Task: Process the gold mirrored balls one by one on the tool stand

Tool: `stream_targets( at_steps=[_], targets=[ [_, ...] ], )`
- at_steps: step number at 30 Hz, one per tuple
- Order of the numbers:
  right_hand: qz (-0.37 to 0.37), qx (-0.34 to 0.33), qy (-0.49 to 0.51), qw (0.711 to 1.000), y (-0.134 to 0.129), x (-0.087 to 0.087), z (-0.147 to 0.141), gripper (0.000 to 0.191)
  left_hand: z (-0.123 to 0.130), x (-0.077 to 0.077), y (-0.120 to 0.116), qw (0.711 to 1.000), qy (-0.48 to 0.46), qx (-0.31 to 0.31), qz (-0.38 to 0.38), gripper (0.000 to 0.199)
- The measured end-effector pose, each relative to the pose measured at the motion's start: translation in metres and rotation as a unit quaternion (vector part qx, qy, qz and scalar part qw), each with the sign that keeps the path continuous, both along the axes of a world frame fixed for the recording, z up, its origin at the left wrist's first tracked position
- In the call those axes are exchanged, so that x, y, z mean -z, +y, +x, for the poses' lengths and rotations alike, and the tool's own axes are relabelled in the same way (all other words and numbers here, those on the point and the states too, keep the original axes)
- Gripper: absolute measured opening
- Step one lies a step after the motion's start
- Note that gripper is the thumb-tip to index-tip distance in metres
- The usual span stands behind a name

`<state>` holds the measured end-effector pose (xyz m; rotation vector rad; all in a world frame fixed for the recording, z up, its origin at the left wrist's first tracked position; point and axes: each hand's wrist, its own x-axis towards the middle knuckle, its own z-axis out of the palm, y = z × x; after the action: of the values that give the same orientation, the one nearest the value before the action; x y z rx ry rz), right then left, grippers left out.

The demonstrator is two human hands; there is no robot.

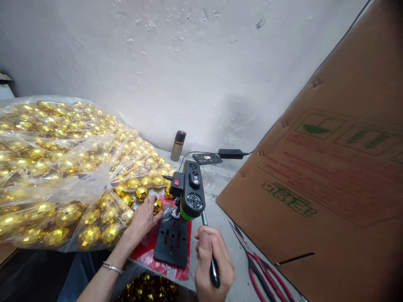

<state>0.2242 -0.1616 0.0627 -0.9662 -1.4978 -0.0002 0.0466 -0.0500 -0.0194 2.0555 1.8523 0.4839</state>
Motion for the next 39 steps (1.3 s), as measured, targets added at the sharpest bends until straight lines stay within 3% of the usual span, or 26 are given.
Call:
stream_targets(
  at_steps=[5,10,14,17,25,31,36,39],
  targets=[
    [0.016,0.007,0.014,1.000,0.003,-0.014,-0.004,0.028,-0.002,0.009,-0.006,0.956,-0.289,0.012,0.043,0.045],
    [0.019,0.014,0.037,0.999,0.009,-0.031,-0.007,0.030,0.009,0.023,-0.040,0.911,-0.410,0.009,-0.053,0.057],
    [0.021,0.015,0.037,0.999,0.010,-0.038,-0.007,0.033,0.021,0.044,-0.054,0.923,-0.384,0.006,-0.011,0.061],
    [0.024,0.015,0.030,0.999,0.009,-0.037,-0.006,0.033,0.026,0.052,-0.055,0.942,-0.328,0.050,0.043,0.059],
    [0.014,0.016,0.019,1.000,0.007,-0.032,-0.006,0.028,0.033,0.048,-0.059,0.954,-0.258,0.122,0.088,0.052],
    [0.026,0.010,0.013,1.000,0.005,-0.029,-0.003,0.028,0.041,0.041,-0.050,0.967,-0.221,0.123,0.043,0.043],
    [0.022,-0.006,0.010,1.000,0.004,-0.008,0.001,0.028,0.039,0.041,-0.048,0.968,-0.215,0.128,0.023,0.041],
    [0.059,0.016,0.025,0.998,0.004,0.009,-0.003,0.032,0.040,0.042,-0.049,0.968,-0.215,0.126,0.017,0.040]
  ],
)
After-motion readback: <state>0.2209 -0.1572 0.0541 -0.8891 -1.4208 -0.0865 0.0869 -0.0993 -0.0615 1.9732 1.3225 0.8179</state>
